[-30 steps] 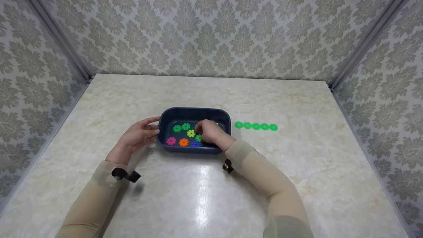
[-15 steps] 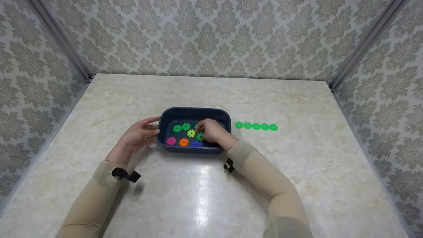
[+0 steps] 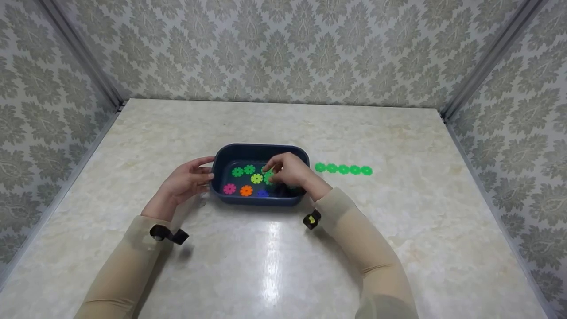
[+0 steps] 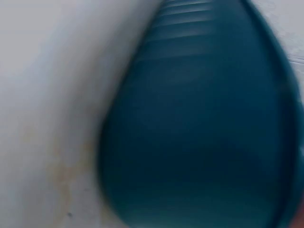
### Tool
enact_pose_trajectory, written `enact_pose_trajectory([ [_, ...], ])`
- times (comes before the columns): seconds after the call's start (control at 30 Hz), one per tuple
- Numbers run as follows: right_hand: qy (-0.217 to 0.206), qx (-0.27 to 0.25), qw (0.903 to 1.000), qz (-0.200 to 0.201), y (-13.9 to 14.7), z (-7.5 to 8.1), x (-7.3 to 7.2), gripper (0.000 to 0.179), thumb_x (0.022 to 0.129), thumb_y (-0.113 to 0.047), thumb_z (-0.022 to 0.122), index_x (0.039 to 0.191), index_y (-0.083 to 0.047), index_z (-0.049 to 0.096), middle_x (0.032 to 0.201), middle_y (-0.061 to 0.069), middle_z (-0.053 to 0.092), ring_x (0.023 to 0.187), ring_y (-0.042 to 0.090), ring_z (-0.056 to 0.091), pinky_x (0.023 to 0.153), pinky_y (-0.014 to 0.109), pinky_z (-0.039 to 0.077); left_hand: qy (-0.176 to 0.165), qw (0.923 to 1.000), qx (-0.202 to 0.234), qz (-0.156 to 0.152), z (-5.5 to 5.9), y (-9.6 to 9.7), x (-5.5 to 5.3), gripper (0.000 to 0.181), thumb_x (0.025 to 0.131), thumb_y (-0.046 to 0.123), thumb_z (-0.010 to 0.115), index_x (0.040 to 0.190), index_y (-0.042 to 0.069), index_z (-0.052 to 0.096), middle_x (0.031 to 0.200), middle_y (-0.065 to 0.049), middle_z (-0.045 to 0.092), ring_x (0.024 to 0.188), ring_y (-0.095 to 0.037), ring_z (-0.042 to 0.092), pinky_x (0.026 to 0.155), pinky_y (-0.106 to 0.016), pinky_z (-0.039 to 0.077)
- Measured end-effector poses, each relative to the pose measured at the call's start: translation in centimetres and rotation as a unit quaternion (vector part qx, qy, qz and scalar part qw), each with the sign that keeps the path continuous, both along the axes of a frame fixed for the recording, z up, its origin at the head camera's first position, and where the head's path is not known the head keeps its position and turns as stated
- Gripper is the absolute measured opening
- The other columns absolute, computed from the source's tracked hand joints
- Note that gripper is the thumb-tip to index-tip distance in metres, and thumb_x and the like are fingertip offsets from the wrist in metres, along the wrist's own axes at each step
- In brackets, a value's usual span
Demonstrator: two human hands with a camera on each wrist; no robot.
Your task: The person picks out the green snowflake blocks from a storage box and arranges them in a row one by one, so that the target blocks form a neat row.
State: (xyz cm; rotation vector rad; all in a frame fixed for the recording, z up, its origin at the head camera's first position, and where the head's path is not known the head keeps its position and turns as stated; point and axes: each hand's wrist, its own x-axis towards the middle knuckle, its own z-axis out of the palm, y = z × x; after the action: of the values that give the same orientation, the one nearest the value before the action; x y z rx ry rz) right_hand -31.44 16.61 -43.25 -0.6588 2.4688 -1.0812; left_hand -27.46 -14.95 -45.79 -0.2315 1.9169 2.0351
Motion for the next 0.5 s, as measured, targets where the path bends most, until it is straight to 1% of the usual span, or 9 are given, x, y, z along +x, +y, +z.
enact_pose_trajectory([
  [0.13,-0.032,-0.048,0.9982,-0.018,0.8,0.7,0.3,0.03,0.094,-0.009,0.074,0.123,-0.003,0.072,0.112,0.014,0.066,0.09,0.021,0.071,0.086,0.05,0.06,0.0,1.0,0.001,0.003,0.0,0.1,0.0,0.061,0.097,-0.003,0.065,0.152,0.015,0.048,0.109,-0.004,0.058,0.083,-0.013,0.062,0.068,-0.027,0.056],
  [0.2,-0.046,-0.066,0.9963,-0.029,1.4,1.0,0.5,0.033,0.093,-0.01,0.075,0.125,-0.001,0.071,0.108,0.011,0.066,0.087,0.018,0.073,0.089,0.052,0.06,0.001,1.0,0.003,0.002,-0.1,0.1,-0.1,0.061,0.097,-0.003,0.065,0.153,0.014,0.048,0.108,-0.004,0.058,0.082,-0.013,0.061,0.068,-0.026,0.056],
  [0.3,-0.065,-0.086,0.9931,-0.047,2.3,1.4,0.7,0.036,0.093,-0.01,0.075,0.127,0.0,0.069,0.101,0.005,0.067,0.087,0.015,0.073,0.092,0.051,0.059,0.003,1.0,0.008,0.001,-0.2,0.0,-0.1,0.061,0.097,-0.003,0.064,0.153,0.014,0.047,0.107,-0.004,0.057,0.082,-0.013,0.061,0.068,-0.027,0.056],
  [0.4,-0.068,-0.1,0.9906,-0.064,3.2,1.6,0.8,0.038,0.091,-0.009,0.076,0.127,-0.001,0.069,0.1,0.001,0.067,0.09,0.013,0.07,0.089,0.04,0.06,0.004,1.0,0.009,0.0,-0.2,0.0,-0.1,0.061,0.097,-0.003,0.064,0.153,0.014,0.047,0.107,-0.004,0.057,0.083,-0.013,0.061,0.069,-0.028,0.056],
  [0.5,-0.064,-0.106,0.9892,-0.079,4.2,1.6,0.8,0.041,0.089,-0.007,0.077,0.128,-0.002,0.069,0.106,0.003,0.067,0.094,0.015,0.065,0.083,0.03,0.059,0.004,1.0,0.007,0.001,-0.2,0.0,-0.2,0.061,0.097,-0.003,0.064,0.153,0.014,0.047,0.107,-0.004,0.057,0.084,-0.013,0.06,0.07,-0.028,0.056],
])
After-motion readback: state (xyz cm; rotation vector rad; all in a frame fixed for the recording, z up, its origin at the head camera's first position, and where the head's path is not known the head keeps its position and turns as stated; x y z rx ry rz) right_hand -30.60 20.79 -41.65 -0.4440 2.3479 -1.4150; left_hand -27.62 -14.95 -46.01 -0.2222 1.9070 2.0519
